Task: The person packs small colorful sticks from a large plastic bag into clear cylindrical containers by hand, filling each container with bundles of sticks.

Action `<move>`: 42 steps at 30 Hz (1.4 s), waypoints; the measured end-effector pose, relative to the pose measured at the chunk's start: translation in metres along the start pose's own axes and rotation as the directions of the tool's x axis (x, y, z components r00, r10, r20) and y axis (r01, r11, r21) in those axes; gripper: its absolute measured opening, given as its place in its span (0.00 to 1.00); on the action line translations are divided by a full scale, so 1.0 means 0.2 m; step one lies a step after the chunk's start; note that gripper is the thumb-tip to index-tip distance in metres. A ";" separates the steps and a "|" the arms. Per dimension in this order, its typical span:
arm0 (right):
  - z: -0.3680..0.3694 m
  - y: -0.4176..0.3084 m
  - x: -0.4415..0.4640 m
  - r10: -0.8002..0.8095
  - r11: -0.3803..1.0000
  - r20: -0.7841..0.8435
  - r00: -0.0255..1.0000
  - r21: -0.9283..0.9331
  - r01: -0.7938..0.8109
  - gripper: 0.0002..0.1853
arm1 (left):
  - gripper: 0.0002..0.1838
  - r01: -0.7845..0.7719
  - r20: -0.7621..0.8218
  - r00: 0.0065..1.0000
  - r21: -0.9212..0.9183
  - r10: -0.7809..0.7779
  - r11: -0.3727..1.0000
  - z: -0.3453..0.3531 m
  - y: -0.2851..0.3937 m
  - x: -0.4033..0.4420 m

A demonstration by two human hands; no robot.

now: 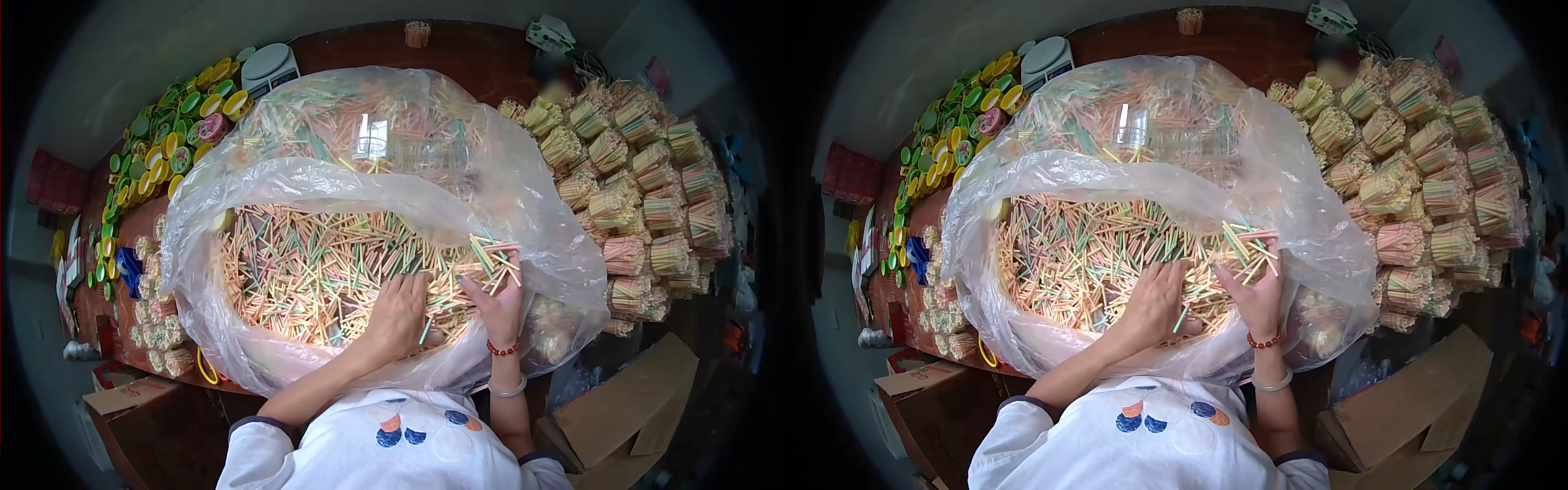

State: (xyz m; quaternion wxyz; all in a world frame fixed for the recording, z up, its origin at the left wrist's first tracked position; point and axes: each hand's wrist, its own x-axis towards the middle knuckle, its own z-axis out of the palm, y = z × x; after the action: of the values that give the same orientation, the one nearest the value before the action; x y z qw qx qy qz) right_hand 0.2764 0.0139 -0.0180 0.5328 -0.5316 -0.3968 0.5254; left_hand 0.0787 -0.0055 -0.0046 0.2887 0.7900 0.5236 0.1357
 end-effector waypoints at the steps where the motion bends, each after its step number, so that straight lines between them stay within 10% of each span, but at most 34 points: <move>1: 0.02 -0.03 -0.01 -0.005 1.000 -0.003 1.000 0.000 0.005 0.37 | 0.52 0.034 0.018 0.999 -0.090 -0.033 0.995 0.01 -0.02 0.02; 5: 0.10 -0.12 -0.09 -0.161 0.984 0.128 0.979 -0.053 0.169 0.32 | 0.35 0.259 0.134 0.966 -0.432 -0.222 0.864 -0.09 -0.15 -0.03; 7: 0.17 -0.12 -0.11 -0.310 0.912 0.230 0.922 -0.202 0.357 0.34 | 0.38 0.325 0.176 0.936 -0.764 -0.304 0.558 -0.08 -0.26 -0.10; 11: 0.21 0.07 -0.05 -0.101 0.972 0.283 0.954 -0.178 0.155 0.34 | 0.35 0.092 0.106 0.830 -0.994 -0.547 -0.053 -0.09 -0.33 -0.18; 16: 0.29 0.01 -0.02 0.233 0.919 0.505 0.831 0.166 -0.358 0.36 | 0.29 -0.100 0.030 0.871 -0.967 -0.491 -0.236 -0.17 -0.24 -0.15; 19: 0.28 -0.05 -0.03 0.343 0.640 0.652 0.676 0.364 -0.677 0.40 | 0.23 -0.084 0.030 0.846 -0.978 -0.532 -0.189 -0.21 -0.23 -0.11; 21: 0.30 0.00 -0.05 0.309 0.688 0.629 0.713 0.370 -0.624 0.38 | 0.23 -0.105 -0.031 0.843 -0.989 -0.536 -0.108 -0.25 -0.19 -0.08; 22: 0.31 0.03 -0.05 0.136 0.970 0.536 0.833 0.097 -0.221 0.39 | 0.24 -0.131 -0.073 0.833 -0.989 -0.549 -0.067 -0.27 -0.16 -0.06; 23: 0.33 0.05 -0.05 -0.092 0.945 0.506 0.858 -0.228 0.236 0.39 | 0.25 -0.155 -0.115 0.821 -0.988 -0.559 -0.025 -0.29 -0.14 -0.06; 27: 0.40 0.07 -0.08 -0.132 0.924 0.379 0.916 -0.286 0.252 0.37 | 0.25 -0.365 -0.406 0.819 -0.914 -0.406 0.178 -0.30 -0.02 0.00; 30: 0.45 0.01 -0.10 -0.308 0.857 0.342 0.888 -0.306 0.415 0.36 | 0.27 -0.124 -0.253 0.904 -0.927 -0.344 0.355 -0.26 -0.03 -0.02; 35: 0.47 0.01 -0.12 -0.284 0.831 0.340 0.897 -0.380 0.407 0.34 | 0.32 -0.188 -0.344 0.906 -0.849 -0.246 0.494 -0.15 -0.10 -0.03; 39: 0.49 -0.02 -0.14 -0.193 0.896 0.343 0.919 -0.321 0.308 0.34 | 0.26 -0.366 -0.443 0.881 -0.862 -0.168 0.351 -0.18 -0.13 -0.03; 40: 0.48 0.00 -0.11 -0.486 0.664 0.436 0.757 -0.379 0.645 0.35 | 0.30 -0.324 -0.426 0.902 -0.775 -0.070 0.542 -0.20 -0.17 -0.02; 41: 0.47 0.04 -0.11 -0.369 0.818 0.394 0.842 -0.292 0.496 0.36 | 0.34 -0.286 -0.384 0.923 -0.646 0.022 0.708 -0.22 -0.20 -0.02; 42: 0.48 0.03 -0.10 -0.236 0.927 0.369 0.899 -0.191 0.322 0.37 | 0.29 -0.246 -0.356 0.930 -0.794 -0.097 0.555 -0.28 -0.10 -0.04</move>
State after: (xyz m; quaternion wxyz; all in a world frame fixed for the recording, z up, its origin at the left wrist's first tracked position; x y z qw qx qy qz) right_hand 0.1786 0.0081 -0.0091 0.4562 -0.4322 -0.6174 0.4732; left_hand 0.0312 0.0113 0.0284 0.5185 0.5437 0.4067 0.5198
